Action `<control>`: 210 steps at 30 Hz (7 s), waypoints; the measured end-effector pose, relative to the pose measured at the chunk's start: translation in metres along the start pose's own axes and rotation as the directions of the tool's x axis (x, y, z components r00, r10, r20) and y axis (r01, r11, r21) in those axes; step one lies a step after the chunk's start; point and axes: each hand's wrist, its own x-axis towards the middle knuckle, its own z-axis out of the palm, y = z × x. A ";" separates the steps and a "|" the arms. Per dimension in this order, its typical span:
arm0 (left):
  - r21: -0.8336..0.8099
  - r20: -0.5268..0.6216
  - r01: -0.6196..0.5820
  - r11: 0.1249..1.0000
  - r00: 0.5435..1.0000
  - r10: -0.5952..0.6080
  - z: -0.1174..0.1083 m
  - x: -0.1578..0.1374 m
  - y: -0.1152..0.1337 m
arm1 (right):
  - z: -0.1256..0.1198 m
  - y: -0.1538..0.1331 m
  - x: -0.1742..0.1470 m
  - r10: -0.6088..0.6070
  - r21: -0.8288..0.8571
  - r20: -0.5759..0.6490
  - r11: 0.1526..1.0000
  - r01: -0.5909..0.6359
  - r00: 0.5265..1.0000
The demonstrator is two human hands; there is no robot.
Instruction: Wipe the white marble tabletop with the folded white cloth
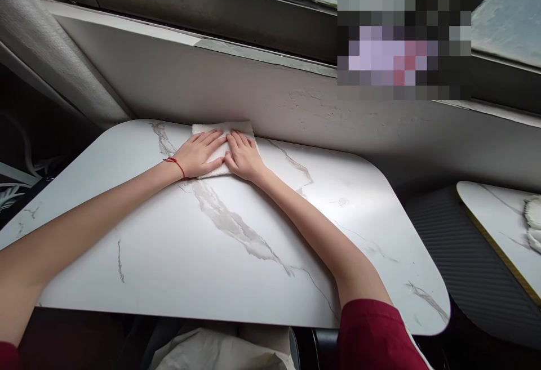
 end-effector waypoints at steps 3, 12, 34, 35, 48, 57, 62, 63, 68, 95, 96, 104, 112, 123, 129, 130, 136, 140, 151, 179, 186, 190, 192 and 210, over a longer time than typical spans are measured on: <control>0.001 0.002 -0.001 1.000 1.000 0.001 0.000 -0.001 -0.001 | 0.001 0.000 0.000 -0.004 -0.002 -0.003 1.000 0.004 1.000; -0.020 -0.010 -0.011 1.000 1.000 0.011 -0.001 -0.002 0.000 | 0.006 0.002 0.000 -0.005 0.025 -0.039 1.000 0.006 0.999; 0.043 0.000 0.020 0.999 1.000 -0.020 -0.016 -0.062 0.019 | 0.002 -0.048 -0.027 -0.101 0.027 -0.116 0.994 0.105 0.988; 0.046 0.000 0.022 0.999 1.000 -0.022 -0.017 -0.070 0.020 | 0.001 -0.054 -0.030 -0.114 0.028 -0.121 0.993 0.118 0.986; 0.100 -0.095 0.114 0.988 0.990 -0.104 -0.038 -0.196 0.063 | -0.012 -0.144 -0.089 -0.308 0.038 -0.145 0.948 0.316 0.940; 0.172 -0.166 0.207 0.963 0.970 -0.179 -0.048 -0.271 0.096 | -0.016 -0.191 -0.118 -0.451 0.062 -0.188 0.881 0.469 0.872; 0.148 -0.115 0.239 0.960 0.968 -0.223 -0.055 -0.276 0.071 | -0.010 -0.205 -0.097 -0.448 0.085 -0.163 0.881 0.465 0.879; 0.141 -0.107 0.249 0.958 0.966 -0.235 -0.056 -0.274 0.064 | -0.008 -0.207 -0.090 -0.447 0.097 -0.159 0.880 0.464 0.880; 0.132 -0.082 0.310 0.941 0.950 -0.302 -0.054 -0.253 0.031 | 0.005 -0.203 -0.049 -0.435 0.106 -0.125 0.888 0.448 0.892; 0.070 0.050 0.326 0.943 0.943 -0.330 -0.034 -0.104 -0.076 | 0.045 -0.123 0.074 -0.210 0.054 -0.033 0.976 0.212 0.977; 0.060 0.032 0.327 0.943 0.944 -0.329 -0.033 -0.104 -0.077 | 0.047 -0.121 0.077 -0.216 0.058 -0.040 0.974 0.218 0.975; 0.033 -0.004 0.365 0.931 0.931 -0.365 -0.032 -0.106 -0.091 | 0.053 -0.120 0.098 -0.277 0.067 -0.051 0.958 0.280 0.960; 0.054 -0.031 0.371 0.927 0.929 -0.370 -0.033 -0.107 -0.104 | 0.055 -0.122 0.110 -0.286 0.073 -0.050 0.955 0.289 0.957; 0.083 -0.065 0.348 0.934 0.937 -0.343 -0.036 -0.124 -0.088 | 0.044 -0.140 0.086 -0.243 0.067 -0.034 0.967 0.245 0.969; 0.119 -0.087 0.379 0.918 0.925 -0.371 -0.045 -0.178 -0.054 | 0.036 -0.178 0.050 -0.314 0.104 -0.060 0.942 0.319 0.947; 0.126 -0.102 0.392 0.911 0.919 -0.381 -0.047 -0.192 -0.047 | 0.034 -0.187 0.044 -0.345 0.111 -0.062 0.930 0.350 0.936; 0.194 -0.207 0.446 0.874 0.889 -0.408 -0.059 -0.283 -0.002 | 0.023 -0.239 0.001 -0.565 0.102 -0.097 0.813 0.573 0.820; 0.235 -0.228 0.424 0.875 0.899 -0.374 -0.067 -0.311 0.013 | 0.020 -0.259 -0.019 -0.588 0.079 -0.124 0.797 0.599 0.799; 0.216 -0.137 0.443 0.870 0.896 -0.422 -0.060 -0.261 -0.023 | 0.036 -0.236 0.009 -0.506 0.113 -0.144 0.845 0.522 0.850; 0.072 -0.006 0.477 0.876 0.878 -0.478 -0.020 -0.063 -0.052 | 0.001 -0.110 0.052 -0.136 -0.011 0.044 0.991 0.136 0.990; 0.059 0.018 0.202 0.978 0.979 -0.203 -0.024 -0.109 -0.014 | -0.039 -0.116 0.000 -0.333 -0.204 0.202 0.906 0.372 0.921; 0.007 0.035 0.036 0.999 0.999 -0.036 -0.036 -0.155 0.036 | -0.051 -0.133 -0.062 -0.447 -0.278 0.205 0.827 0.489 0.871; -0.011 0.036 -0.021 1.000 0.999 0.022 -0.043 -0.179 0.064 | -0.055 -0.145 -0.100 -0.500 -0.345 0.141 0.784 0.515 0.855; -0.066 0.106 -0.122 0.990 0.986 0.128 -0.043 -0.148 0.095 | -0.034 -0.152 -0.162 0.025 -0.178 -0.025 0.984 -0.029 0.999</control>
